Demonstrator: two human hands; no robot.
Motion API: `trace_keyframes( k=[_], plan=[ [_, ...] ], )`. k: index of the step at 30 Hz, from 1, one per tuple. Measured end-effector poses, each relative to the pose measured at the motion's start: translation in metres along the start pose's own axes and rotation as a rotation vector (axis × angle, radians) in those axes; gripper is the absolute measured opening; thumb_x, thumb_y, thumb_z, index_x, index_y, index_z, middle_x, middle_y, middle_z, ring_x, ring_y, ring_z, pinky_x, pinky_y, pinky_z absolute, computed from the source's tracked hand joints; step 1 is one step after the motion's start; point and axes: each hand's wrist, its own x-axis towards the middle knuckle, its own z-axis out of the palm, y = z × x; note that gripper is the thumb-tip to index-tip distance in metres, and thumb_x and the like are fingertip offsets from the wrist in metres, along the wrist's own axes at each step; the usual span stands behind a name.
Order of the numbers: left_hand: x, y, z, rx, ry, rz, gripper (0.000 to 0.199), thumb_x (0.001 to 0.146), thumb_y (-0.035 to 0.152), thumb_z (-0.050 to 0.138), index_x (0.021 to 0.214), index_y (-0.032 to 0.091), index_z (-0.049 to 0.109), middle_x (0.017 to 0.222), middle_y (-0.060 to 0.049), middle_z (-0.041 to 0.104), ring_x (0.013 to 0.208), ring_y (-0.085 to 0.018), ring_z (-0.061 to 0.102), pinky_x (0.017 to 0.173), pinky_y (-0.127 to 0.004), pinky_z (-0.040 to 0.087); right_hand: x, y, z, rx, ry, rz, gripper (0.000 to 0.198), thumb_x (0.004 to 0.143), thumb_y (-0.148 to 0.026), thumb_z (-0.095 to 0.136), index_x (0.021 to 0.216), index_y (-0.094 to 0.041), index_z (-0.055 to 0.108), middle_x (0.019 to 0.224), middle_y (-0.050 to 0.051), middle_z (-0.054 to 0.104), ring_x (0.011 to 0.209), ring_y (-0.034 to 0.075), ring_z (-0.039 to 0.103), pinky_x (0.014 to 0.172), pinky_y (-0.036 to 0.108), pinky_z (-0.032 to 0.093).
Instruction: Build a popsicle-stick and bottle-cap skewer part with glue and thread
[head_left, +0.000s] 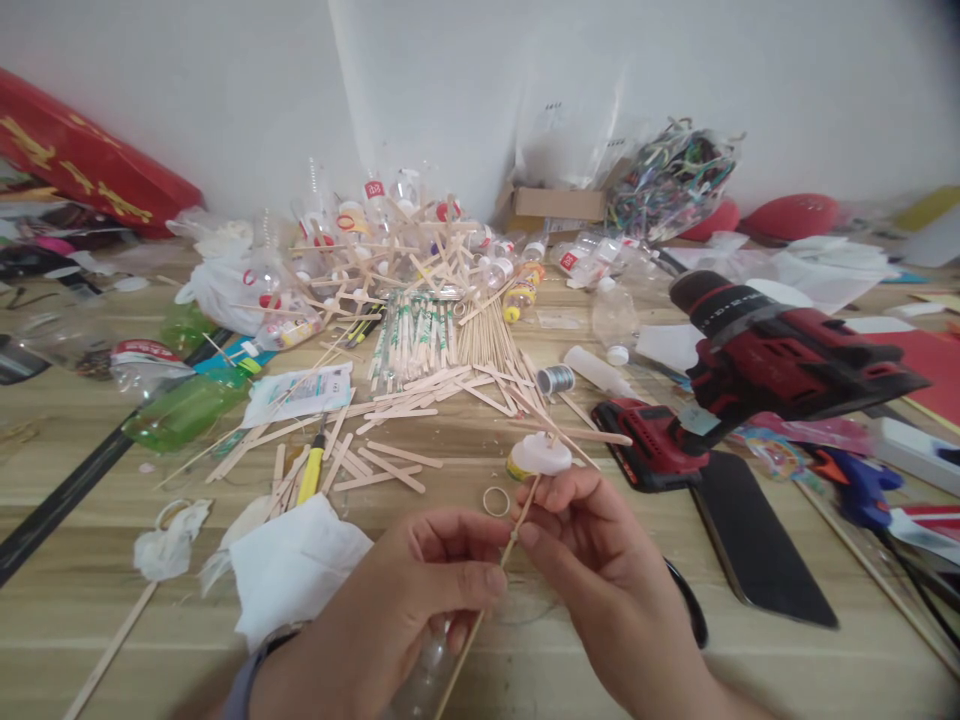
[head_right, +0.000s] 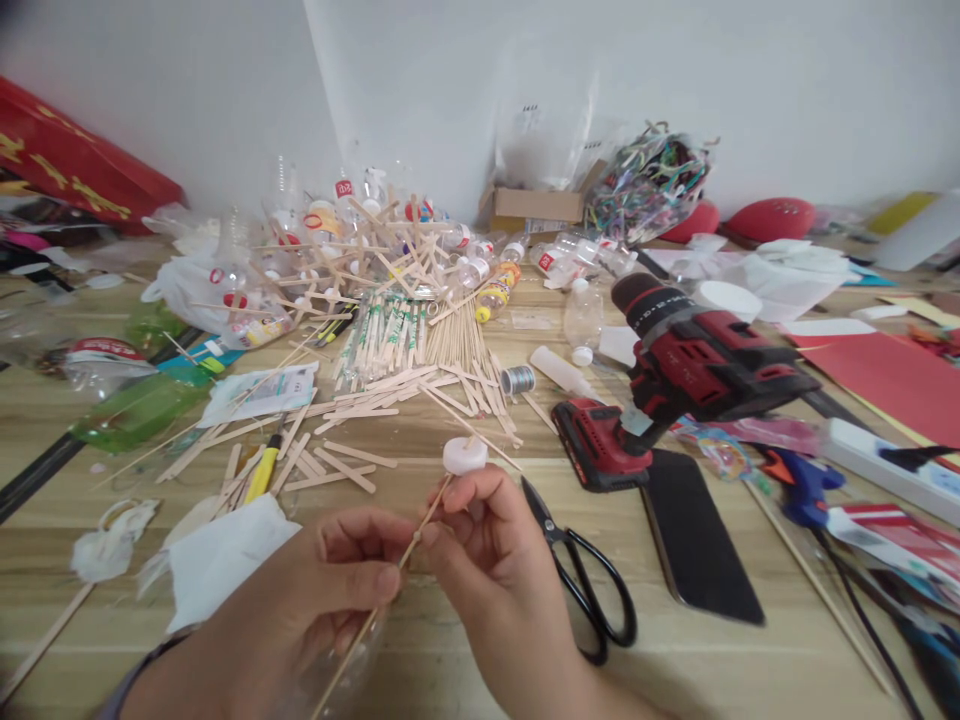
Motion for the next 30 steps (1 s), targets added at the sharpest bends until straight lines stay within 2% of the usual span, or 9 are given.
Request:
trace_keyframes(
  k=[9, 14, 22, 30],
  plan=[
    [0.000, 0.001, 0.002, -0.031, 0.050, -0.021, 0.026, 0.055, 0.023, 0.081, 0.079, 0.017, 0.073, 0.063, 0.004, 0.058, 0.051, -0.006, 0.040, 0.050, -0.023, 0.027, -0.002, 0.001, -0.002, -0.044, -0.019, 0.030, 0.013, 0.082, -0.027, 0.074, 0.085, -0.025, 0.061, 0.076, -0.002, 0.059, 0.068, 0.009, 0.052, 0.061, 0.017, 0.046],
    [0.001, -0.001, 0.002, -0.043, 0.021, 0.005, 0.021, 0.058, 0.022, 0.080, 0.077, 0.017, 0.073, 0.064, 0.004, 0.059, 0.052, -0.006, 0.042, 0.050, -0.023, 0.027, -0.002, 0.001, 0.000, -0.048, -0.013, 0.027, 0.018, 0.078, -0.024, 0.077, 0.085, -0.025, 0.060, 0.076, -0.002, 0.060, 0.066, 0.010, 0.054, 0.061, 0.019, 0.047],
    [0.005, -0.007, -0.002, -0.011, 0.010, 0.026, 0.022, 0.058, 0.022, 0.080, 0.079, 0.017, 0.072, 0.064, 0.003, 0.059, 0.050, -0.006, 0.044, 0.048, -0.022, 0.028, -0.002, 0.001, 0.000, -0.028, -0.006, 0.023, 0.019, 0.077, -0.020, 0.077, 0.083, -0.025, 0.059, 0.075, -0.002, 0.063, 0.066, 0.010, 0.057, 0.060, 0.019, 0.048],
    [0.002, -0.013, -0.004, -0.007, 0.026, 0.029, 0.028, 0.064, 0.026, 0.082, 0.089, 0.019, 0.073, 0.068, 0.003, 0.060, 0.051, -0.006, 0.044, 0.050, -0.021, 0.029, -0.001, 0.001, 0.000, -0.025, 0.000, 0.016, 0.021, 0.076, -0.017, 0.077, 0.083, -0.025, 0.060, 0.076, -0.002, 0.064, 0.067, 0.010, 0.058, 0.061, 0.018, 0.048]
  ],
)
